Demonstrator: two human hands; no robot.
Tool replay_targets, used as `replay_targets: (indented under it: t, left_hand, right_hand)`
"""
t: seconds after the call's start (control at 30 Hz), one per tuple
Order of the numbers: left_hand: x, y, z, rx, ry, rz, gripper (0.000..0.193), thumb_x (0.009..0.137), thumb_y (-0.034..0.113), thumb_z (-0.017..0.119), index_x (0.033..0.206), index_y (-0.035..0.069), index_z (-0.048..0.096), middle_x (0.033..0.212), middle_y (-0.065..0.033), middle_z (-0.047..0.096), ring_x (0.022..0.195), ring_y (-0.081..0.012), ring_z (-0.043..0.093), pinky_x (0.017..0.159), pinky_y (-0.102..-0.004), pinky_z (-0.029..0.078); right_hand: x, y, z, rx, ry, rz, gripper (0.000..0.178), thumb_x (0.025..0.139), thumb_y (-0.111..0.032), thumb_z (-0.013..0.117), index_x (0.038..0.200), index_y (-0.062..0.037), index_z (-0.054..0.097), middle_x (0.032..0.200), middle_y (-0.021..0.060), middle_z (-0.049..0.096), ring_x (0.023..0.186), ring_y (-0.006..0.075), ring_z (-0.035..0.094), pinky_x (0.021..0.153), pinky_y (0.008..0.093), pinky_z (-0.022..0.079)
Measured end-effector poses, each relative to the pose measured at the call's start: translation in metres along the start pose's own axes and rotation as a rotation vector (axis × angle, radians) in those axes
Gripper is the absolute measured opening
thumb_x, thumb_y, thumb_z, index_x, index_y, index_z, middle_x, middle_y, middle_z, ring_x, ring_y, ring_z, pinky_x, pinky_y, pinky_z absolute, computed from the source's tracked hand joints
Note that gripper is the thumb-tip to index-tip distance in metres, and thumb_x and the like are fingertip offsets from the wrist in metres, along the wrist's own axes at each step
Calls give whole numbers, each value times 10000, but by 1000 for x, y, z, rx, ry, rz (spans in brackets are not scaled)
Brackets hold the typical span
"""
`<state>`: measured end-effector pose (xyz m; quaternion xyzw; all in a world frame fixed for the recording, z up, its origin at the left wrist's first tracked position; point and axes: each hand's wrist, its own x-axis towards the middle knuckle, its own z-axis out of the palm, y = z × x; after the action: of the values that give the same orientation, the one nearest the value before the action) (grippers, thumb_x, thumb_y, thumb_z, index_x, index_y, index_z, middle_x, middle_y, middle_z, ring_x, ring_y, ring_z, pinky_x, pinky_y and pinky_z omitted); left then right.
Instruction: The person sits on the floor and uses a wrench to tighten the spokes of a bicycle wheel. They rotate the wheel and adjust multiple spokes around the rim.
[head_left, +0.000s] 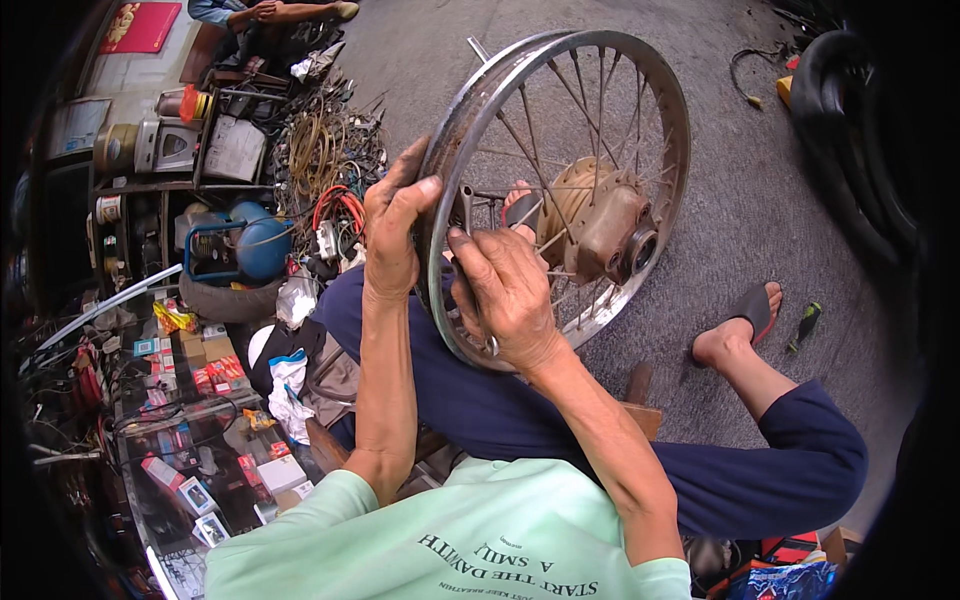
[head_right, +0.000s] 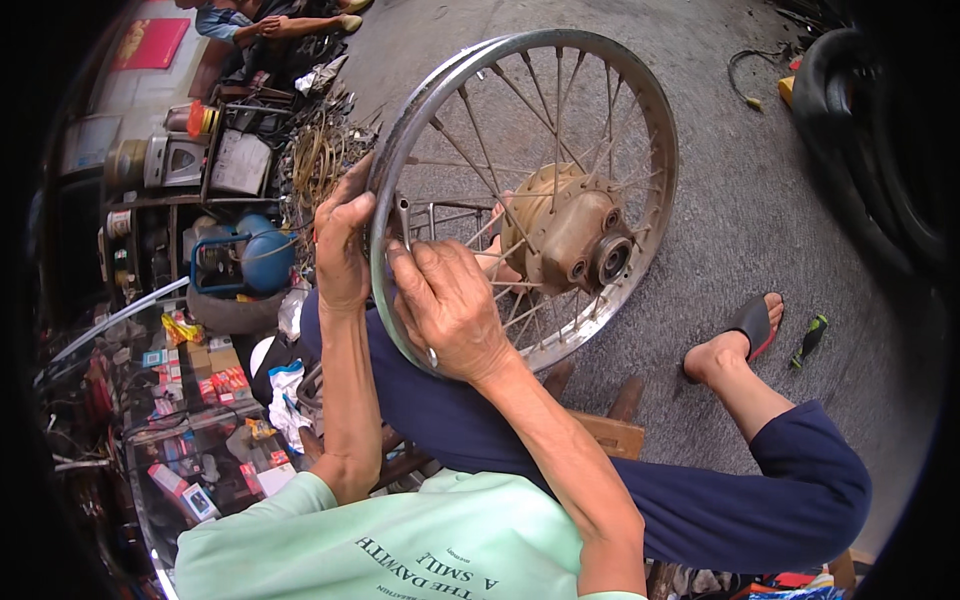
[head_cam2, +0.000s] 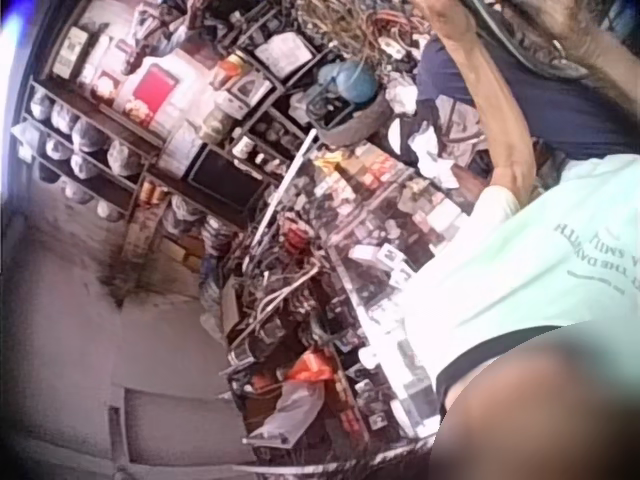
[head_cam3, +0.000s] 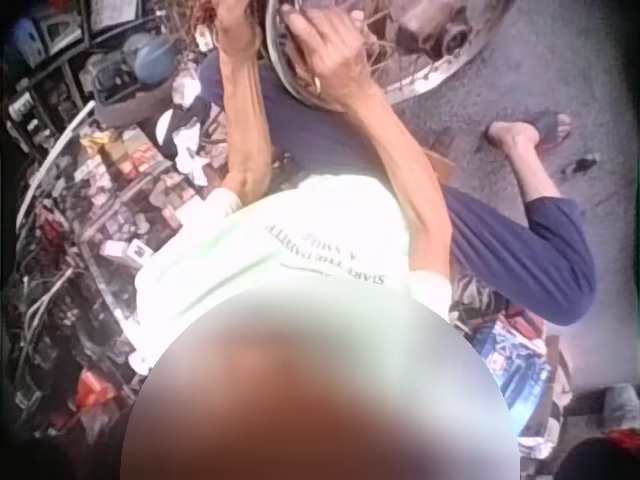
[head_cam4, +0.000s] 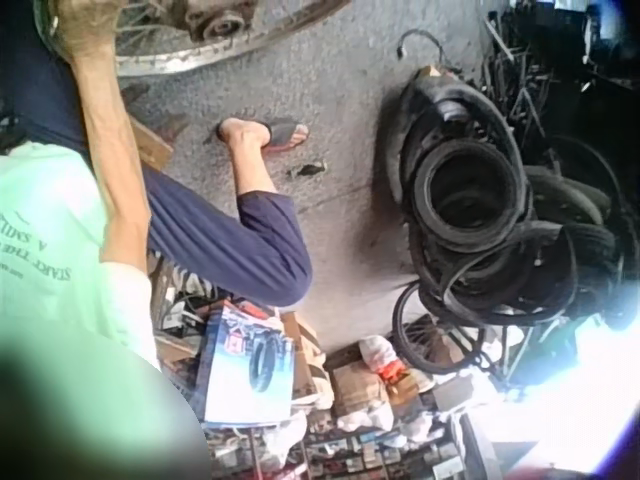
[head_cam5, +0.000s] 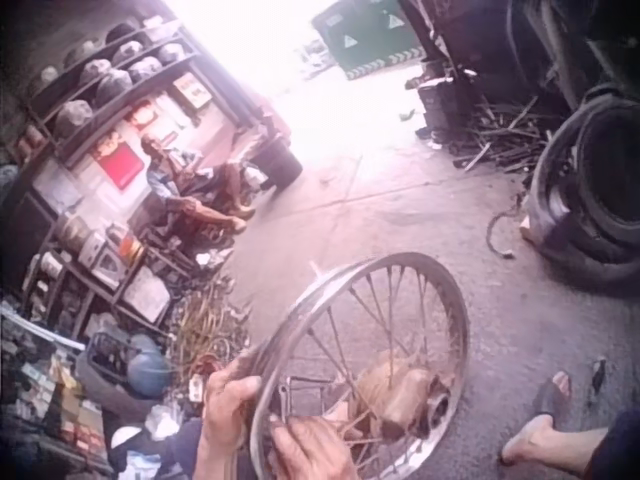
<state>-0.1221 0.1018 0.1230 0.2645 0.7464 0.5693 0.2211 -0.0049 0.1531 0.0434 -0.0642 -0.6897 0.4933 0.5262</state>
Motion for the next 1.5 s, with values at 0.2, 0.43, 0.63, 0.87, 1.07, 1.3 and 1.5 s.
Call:
replay_targets:
  t: [0.2, 0.43, 0.63, 0.87, 1.07, 1.3, 1.5]
  left_hand:
    - [4, -11, -7, -21, 11, 21, 417, 914, 71, 542, 1308, -66, 545, 1130, -95, 672, 822, -65, 621, 701, -201, 501]
    - [4, -17, -11, -4, 40, 60, 422, 912, 84, 573, 1309, -57, 550, 1034, -79, 681, 674, -53, 579, 534, -194, 451]
    - [2, -16, -14, -20, 71, 38, 412, 901, 76, 577, 1281, -84, 565, 1058, -93, 676, 866, -102, 606, 764, -228, 470]
    - [0, -15, -12, -69, 42, 35, 406, 902, 72, 591, 1272, -93, 567, 1092, -100, 676, 924, -112, 627, 822, -234, 503]
    - [-1, -13, -8, -85, 23, 61, 409, 913, 51, 589, 1304, -63, 549, 1021, -63, 672, 710, -49, 594, 575, -182, 465]
    - [-4, -12, -7, -116, 11, 49, 399, 908, 47, 593, 1283, -84, 557, 1048, -80, 682, 845, -89, 628, 745, -220, 510]
    - [-6, -15, -10, -109, 20, 77, 392, 917, 33, 570, 1289, -87, 551, 1063, -100, 682, 853, -104, 655, 740, -207, 517]
  right_hand:
    - [29, -6, -17, 135, -90, 278, 214, 842, -40, 620, 1035, 42, 660, 792, 147, 662, 676, 244, 658, 627, 358, 531]
    - [113, 33, -49, 654, -157, 951, 267, 879, -189, 543, 889, 53, 655, 741, 141, 677, 594, 215, 678, 504, 310, 555]
    - [71, 5, -57, 409, 68, 682, 187, 884, -132, 573, 897, 40, 646, 672, 108, 649, 545, 147, 635, 475, 262, 507]
    - [8, -15, -16, 196, -4, 294, 256, 825, 17, 662, 1074, 34, 606, 879, 168, 673, 750, 277, 683, 681, 365, 540]
    - [-1, -16, -9, 32, -51, 52, 401, 735, 41, 700, 1121, 43, 592, 940, 190, 628, 813, 337, 648, 751, 417, 525]
    - [2, -16, -3, 60, -34, 104, 334, 744, 45, 684, 1068, 43, 606, 917, 188, 642, 799, 336, 656, 728, 407, 526]
    - [67, -10, -38, 329, -187, 631, 215, 858, -132, 587, 927, 56, 665, 784, 108, 685, 680, 150, 673, 613, 272, 541]
